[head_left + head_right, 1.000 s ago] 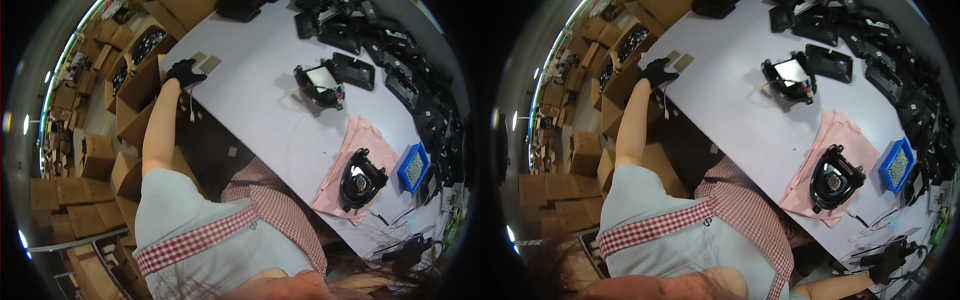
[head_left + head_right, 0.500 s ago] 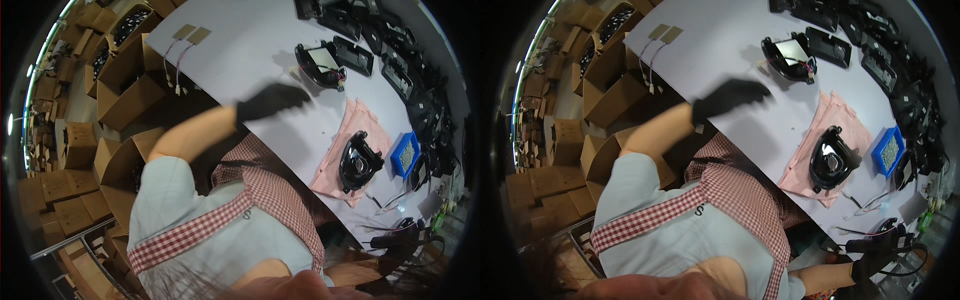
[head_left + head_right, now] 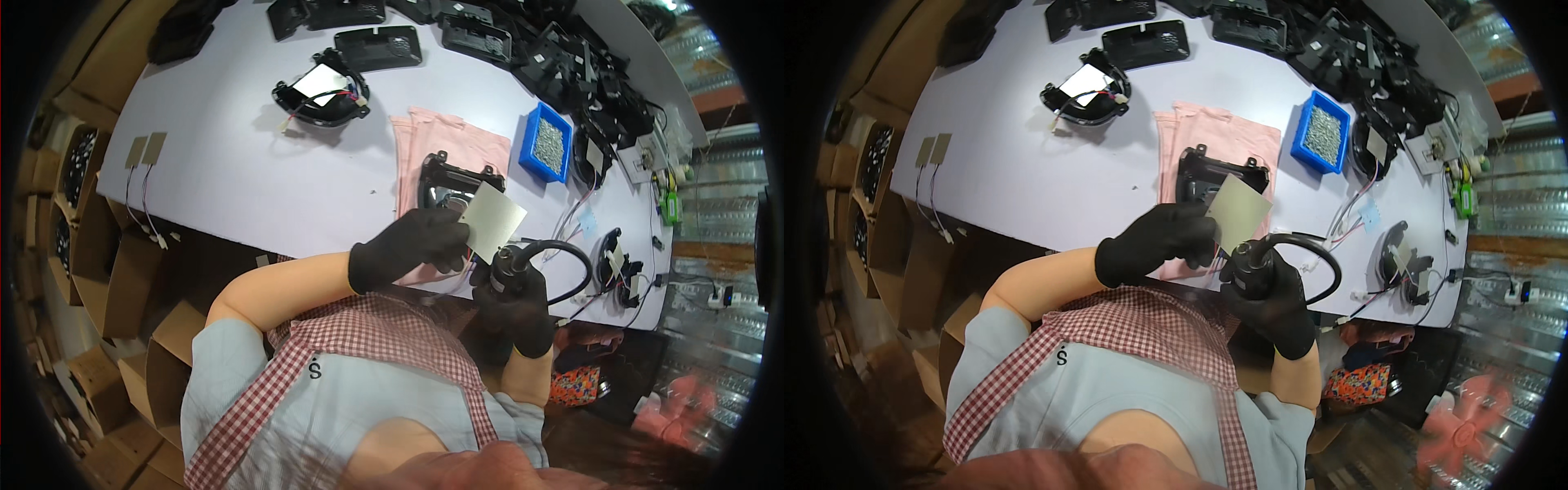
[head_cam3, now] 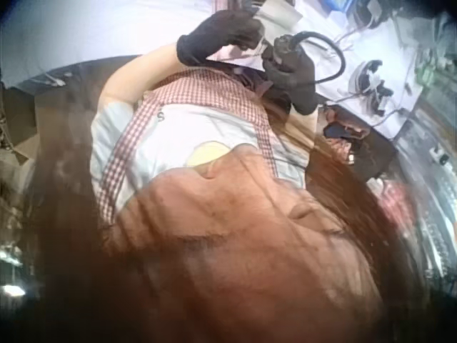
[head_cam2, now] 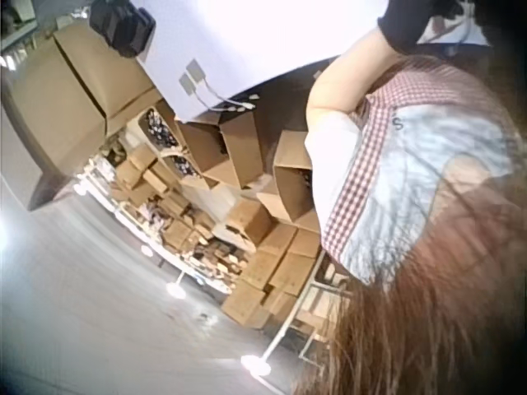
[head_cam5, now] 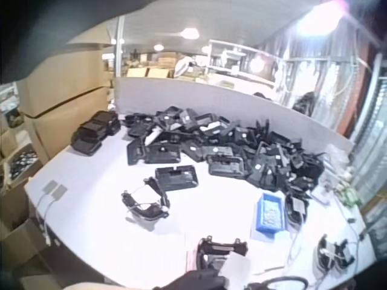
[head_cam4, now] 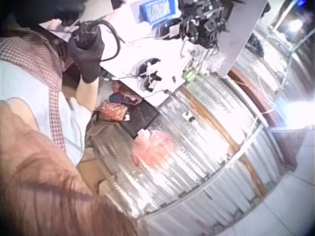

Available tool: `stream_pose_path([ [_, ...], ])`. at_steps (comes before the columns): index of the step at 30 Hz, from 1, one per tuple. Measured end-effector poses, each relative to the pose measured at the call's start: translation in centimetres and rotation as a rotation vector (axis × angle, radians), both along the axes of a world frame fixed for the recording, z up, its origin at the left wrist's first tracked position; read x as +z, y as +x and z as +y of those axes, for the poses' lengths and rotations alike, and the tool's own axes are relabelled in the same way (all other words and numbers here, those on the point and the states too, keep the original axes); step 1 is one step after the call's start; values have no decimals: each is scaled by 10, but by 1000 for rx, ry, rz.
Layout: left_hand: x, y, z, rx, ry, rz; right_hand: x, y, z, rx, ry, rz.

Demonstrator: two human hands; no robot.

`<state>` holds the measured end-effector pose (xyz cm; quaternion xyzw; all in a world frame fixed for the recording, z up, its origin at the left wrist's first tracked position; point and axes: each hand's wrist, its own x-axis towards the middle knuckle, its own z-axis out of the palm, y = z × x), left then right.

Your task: Assembling electronic display modules and housings using a heat gun and hand manipulation.

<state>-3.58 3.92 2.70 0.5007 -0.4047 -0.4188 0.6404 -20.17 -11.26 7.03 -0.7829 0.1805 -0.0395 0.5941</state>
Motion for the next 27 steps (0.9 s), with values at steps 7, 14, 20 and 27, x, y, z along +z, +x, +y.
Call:
stream_pose_path([
  [7,-1,-5,-7,199,298,297,-5,-14,-24,-242,436,-125],
  [14,-8,-13,-5,220,169,-193,-26,-15,-16,-220,489,-122],
  [20,-4,-32,7,-98,219,151,-36,-17,-16,-165,582,-121],
  [27,0,2,5,-112,16,252,-34,-24,-26,7,669,-237],
])
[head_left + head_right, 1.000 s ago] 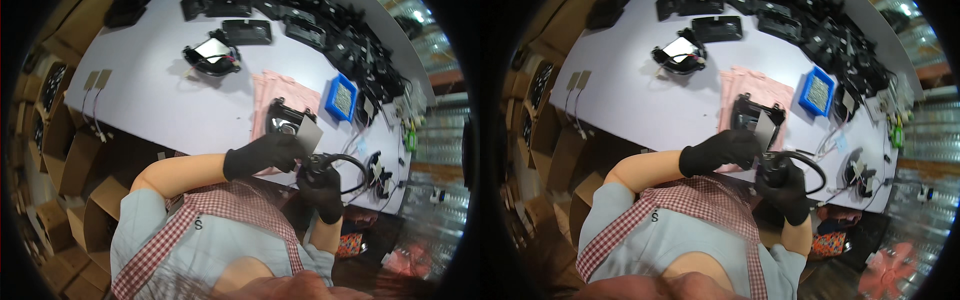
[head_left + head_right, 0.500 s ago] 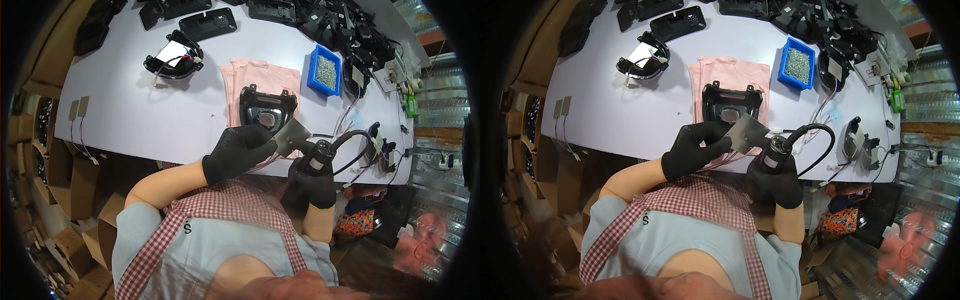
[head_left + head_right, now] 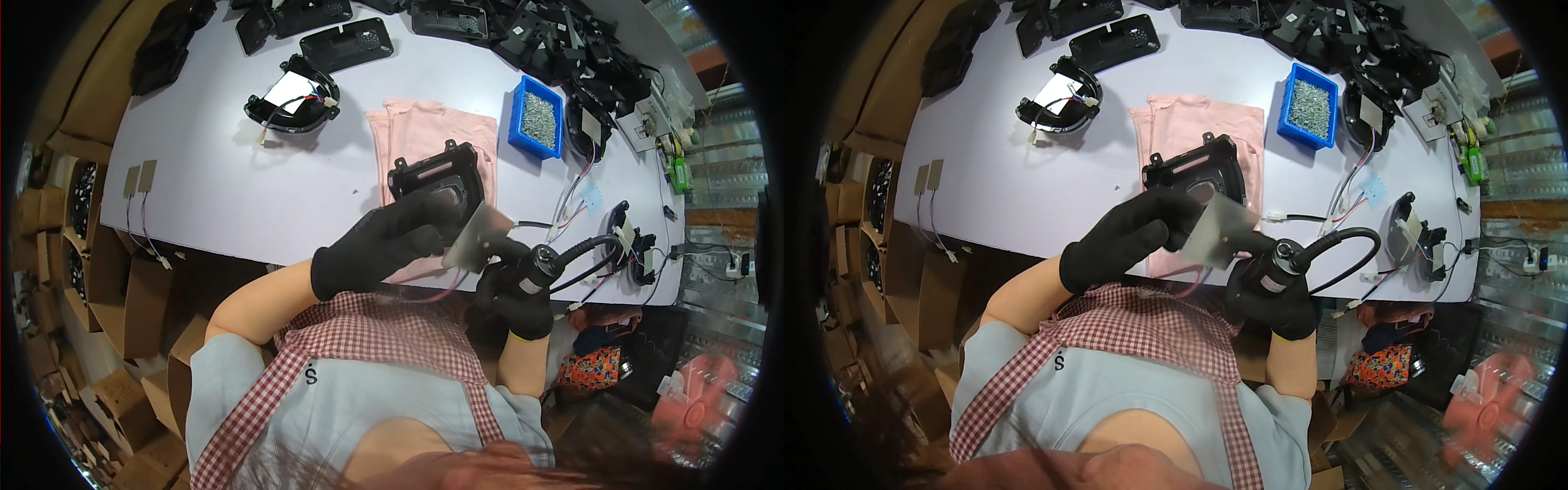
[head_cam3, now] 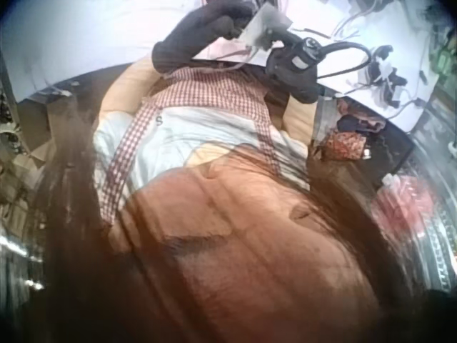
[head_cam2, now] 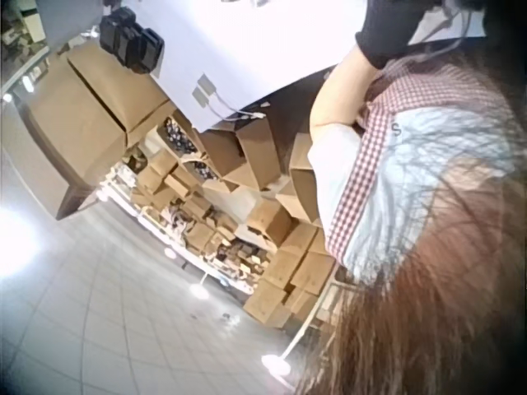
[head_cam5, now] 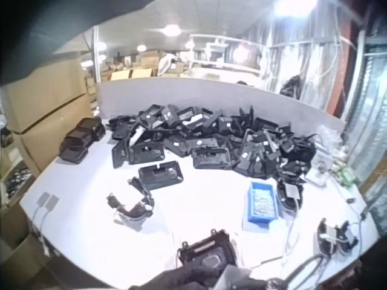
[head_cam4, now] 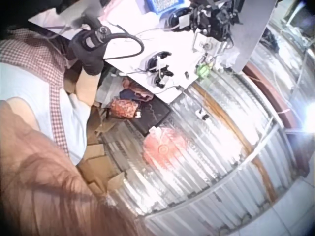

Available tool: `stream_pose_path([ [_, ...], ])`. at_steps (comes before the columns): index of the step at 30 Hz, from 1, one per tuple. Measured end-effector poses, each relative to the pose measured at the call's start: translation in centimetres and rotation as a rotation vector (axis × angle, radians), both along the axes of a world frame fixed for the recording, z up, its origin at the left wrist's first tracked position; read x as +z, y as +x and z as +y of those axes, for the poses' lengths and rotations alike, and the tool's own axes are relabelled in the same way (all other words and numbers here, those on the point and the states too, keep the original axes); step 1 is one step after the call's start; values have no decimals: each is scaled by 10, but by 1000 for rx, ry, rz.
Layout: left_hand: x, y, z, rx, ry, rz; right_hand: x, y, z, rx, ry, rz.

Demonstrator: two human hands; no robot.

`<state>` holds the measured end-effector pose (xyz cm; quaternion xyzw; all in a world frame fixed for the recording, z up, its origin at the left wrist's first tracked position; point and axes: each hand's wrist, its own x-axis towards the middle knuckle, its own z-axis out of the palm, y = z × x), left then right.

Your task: Assembling electronic display modules and housings using a heat gun and hand manipulation.

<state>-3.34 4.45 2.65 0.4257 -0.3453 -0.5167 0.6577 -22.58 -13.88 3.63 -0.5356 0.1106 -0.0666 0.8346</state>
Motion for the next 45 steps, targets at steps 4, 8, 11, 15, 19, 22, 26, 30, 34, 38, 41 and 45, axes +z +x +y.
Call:
stream_pose_path([
  [4,1,-7,-17,169,-177,-478,-8,0,1,175,157,-112],
  [8,3,9,-12,106,-210,-609,-7,16,6,243,5,12],
  [11,-6,9,17,277,122,-288,-7,16,2,99,-193,76],
  [15,-15,24,23,310,320,-262,2,16,-16,-167,-181,317],
  [19,-33,34,15,307,371,-248,-9,24,-18,-161,-50,335],
  [22,-35,40,8,329,368,-236,-15,21,-17,-29,-120,393],
  [26,-36,51,7,348,379,-283,-28,14,-11,-97,-141,303],
  [30,15,57,3,308,547,-464,-10,6,-18,-17,-113,207],
  [34,26,62,-17,160,459,-495,-8,5,-14,132,-360,75],
  [38,17,54,-45,56,385,-468,-12,5,-8,183,-265,-64],
  [41,17,48,-46,52,359,-391,1,4,0,183,29,172],
  [45,11,45,-22,137,234,-535,-1,5,-7,271,-33,77],
])
